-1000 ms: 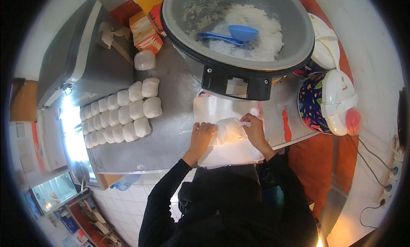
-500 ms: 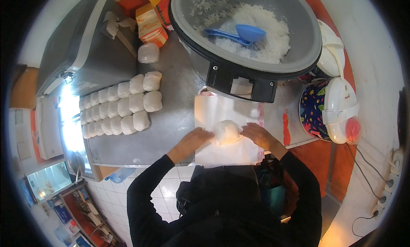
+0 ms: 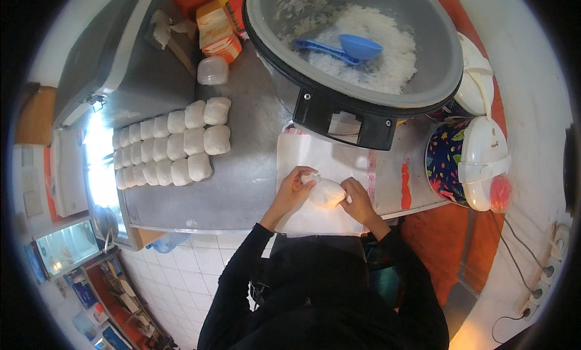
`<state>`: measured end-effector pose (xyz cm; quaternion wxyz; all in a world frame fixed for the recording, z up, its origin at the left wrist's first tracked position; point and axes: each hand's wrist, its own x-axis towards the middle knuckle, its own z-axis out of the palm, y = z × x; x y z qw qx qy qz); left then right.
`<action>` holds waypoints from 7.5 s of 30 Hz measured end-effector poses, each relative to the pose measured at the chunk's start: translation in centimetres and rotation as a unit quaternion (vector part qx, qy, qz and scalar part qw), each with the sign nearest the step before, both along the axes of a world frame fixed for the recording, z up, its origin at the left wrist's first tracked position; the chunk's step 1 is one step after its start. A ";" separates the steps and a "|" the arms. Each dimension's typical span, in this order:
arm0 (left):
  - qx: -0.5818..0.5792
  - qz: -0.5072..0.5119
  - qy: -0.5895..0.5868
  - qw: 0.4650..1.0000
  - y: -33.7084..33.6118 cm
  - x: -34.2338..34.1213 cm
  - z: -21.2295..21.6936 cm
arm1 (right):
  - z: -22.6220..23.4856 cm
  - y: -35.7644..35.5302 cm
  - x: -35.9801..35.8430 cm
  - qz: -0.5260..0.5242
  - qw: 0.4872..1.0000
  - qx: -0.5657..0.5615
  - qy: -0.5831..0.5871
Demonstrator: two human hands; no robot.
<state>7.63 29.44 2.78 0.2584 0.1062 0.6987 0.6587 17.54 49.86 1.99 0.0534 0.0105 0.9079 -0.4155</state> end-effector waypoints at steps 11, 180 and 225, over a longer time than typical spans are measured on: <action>-0.087 0.052 0.126 0.987 2.8 0.4 -0.3 | -1.6 -0.6 1.4 -0.011 0.995 0.048 0.089; -0.030 0.315 0.749 0.582 10.6 -8.5 10.3 | 32.7 3.9 -24.0 0.253 0.915 0.279 -0.143; -0.397 -0.233 0.334 0.823 -4.4 -1.0 1.6 | 4.6 -1.8 0.8 0.154 0.926 0.334 0.082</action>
